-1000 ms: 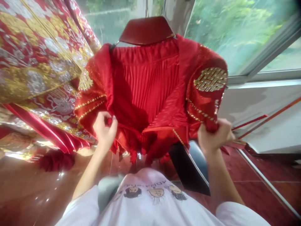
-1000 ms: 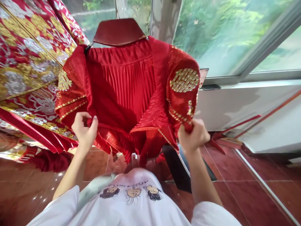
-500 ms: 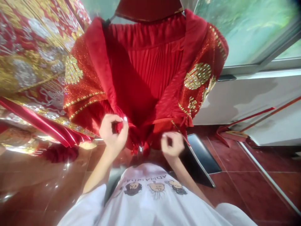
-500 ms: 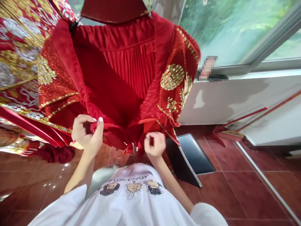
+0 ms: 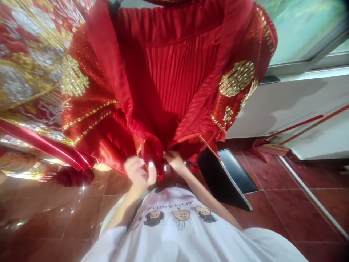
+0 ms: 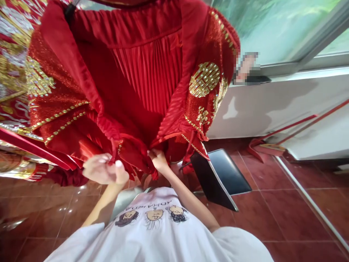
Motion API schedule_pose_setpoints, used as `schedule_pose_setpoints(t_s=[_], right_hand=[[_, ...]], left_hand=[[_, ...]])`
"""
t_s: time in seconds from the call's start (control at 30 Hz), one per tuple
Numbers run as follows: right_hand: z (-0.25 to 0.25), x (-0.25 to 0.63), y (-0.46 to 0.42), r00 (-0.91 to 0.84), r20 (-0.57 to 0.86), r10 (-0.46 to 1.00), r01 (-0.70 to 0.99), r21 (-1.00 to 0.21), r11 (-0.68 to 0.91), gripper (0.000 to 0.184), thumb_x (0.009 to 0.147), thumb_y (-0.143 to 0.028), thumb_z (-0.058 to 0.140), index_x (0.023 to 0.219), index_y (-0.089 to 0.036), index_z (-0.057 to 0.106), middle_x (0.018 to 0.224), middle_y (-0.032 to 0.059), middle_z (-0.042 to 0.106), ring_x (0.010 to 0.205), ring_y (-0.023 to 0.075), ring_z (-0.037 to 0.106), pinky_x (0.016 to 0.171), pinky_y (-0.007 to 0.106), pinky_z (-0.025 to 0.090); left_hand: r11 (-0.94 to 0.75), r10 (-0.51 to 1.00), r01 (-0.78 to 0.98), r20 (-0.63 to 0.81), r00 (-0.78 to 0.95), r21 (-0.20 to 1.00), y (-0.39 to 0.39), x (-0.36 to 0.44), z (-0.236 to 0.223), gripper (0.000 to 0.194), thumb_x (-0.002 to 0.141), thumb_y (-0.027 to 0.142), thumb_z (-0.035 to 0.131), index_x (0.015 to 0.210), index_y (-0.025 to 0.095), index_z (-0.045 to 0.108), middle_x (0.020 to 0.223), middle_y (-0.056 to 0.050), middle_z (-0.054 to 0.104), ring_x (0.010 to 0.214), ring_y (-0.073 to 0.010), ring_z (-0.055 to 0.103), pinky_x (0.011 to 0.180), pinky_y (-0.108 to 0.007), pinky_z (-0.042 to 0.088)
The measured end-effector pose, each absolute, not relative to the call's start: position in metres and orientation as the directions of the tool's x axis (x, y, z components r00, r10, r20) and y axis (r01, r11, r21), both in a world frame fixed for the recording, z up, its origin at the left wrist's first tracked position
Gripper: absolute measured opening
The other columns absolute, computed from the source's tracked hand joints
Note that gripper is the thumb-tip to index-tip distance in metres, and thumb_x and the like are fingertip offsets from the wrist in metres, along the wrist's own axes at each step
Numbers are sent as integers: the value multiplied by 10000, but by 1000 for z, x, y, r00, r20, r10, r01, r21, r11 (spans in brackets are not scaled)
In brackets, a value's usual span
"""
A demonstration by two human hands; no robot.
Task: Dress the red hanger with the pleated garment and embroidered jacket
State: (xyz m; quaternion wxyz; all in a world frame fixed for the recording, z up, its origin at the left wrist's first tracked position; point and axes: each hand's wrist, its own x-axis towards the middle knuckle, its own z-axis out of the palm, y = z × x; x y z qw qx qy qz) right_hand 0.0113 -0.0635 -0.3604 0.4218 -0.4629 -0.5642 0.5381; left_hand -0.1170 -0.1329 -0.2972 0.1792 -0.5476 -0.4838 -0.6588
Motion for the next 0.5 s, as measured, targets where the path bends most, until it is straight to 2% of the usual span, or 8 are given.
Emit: schedule_pose_setpoints(t_s=[0.03, 0.07, 0.1, 0.17, 0.2, 0.23, 0.3, 0.5], right_hand=[[-360, 15, -66, -236, -44, 971, 50, -998, -33, 439, 715, -542, 591, 521, -172, 455, 496, -4, 443, 499, 99, 383, 494, 227, 289], [-360, 19, -69, -253, -62, 965, 29, -998, -56, 452, 698, -555, 599, 512, -169, 456, 487, -9, 427, 491, 92, 368, 486, 223, 273], [-358, 22, -72, -268, -77, 960, 5, -997, -78, 455, 686, -565, 604, 517, -163, 474, 483, -13, 418, 485, 87, 358, 480, 220, 260], [-353, 27, -79, -287, -101, 952, -44, -992, -119, 445, 667, -569, 623, 550, -149, 529, 476, -23, 404, 474, 78, 349, 469, 212, 242], [-351, 29, -82, -291, -114, 950, -68, -988, -139, 439, 655, -564, 641, 566, -144, 550, 469, -29, 394, 466, 73, 344, 462, 209, 233], [-350, 29, -85, -288, -127, 949, -93, -983, -159, 434, 643, -558, 660, 577, -141, 560, 460, -37, 382, 455, 67, 334, 453, 205, 221], [-349, 28, -88, -260, -157, 953, -144, -969, -199, 436, 608, -550, 698, 573, -146, 539, 443, -52, 355, 431, 51, 303, 434, 198, 195], [-335, 14, -84, -142, -275, 951, -296, -905, -306, 530, 506, -647, 688, 571, -181, 445, 405, -96, 259, 361, 23, 184, 368, 193, 123]], left_hand=[[-453, 286, 807, 920, -269, 377, -134, -115, -318, 150, 865, 345, 549, 884, 213, 481, 782, -31, 488, 735, -173, 545, 642, -319, 477], [-420, 371, 834, 907, -202, 357, -134, -112, -338, 108, 854, 284, 556, 909, 211, 499, 796, -32, 518, 739, -172, 559, 654, -313, 488], [-354, 521, 853, 838, -161, 384, -133, -108, -355, 133, 846, 251, 557, 965, 205, 519, 835, -41, 553, 762, -175, 577, 662, -305, 500], [-166, 837, 879, 535, -114, 447, -125, -100, -380, 267, 832, 246, 571, 1086, 176, 532, 972, -82, 600, 886, -206, 608, 692, -302, 519], [-79, 923, 888, 370, -107, 453, -118, -95, -388, 285, 832, 248, 570, 1100, 155, 543, 1010, -103, 607, 926, -221, 613, 702, -303, 522], [-19, 965, 894, 243, -101, 448, -111, -90, -392, 257, 836, 236, 561, 1074, 138, 563, 1013, -117, 613, 934, -229, 619, 706, -301, 521], [31, 988, 898, 123, -94, 439, -95, -82, -396, 144, 850, 169, 516, 955, 125, 604, 937, -116, 631, 857, -216, 638, 695, -284, 511], [26, 989, 892, 117, -88, 451, -67, -65, -400, 154, 855, 72, 478, 771, 118, 600, 741, -73, 643, 647, -149, 643, 588, -203, 462]])
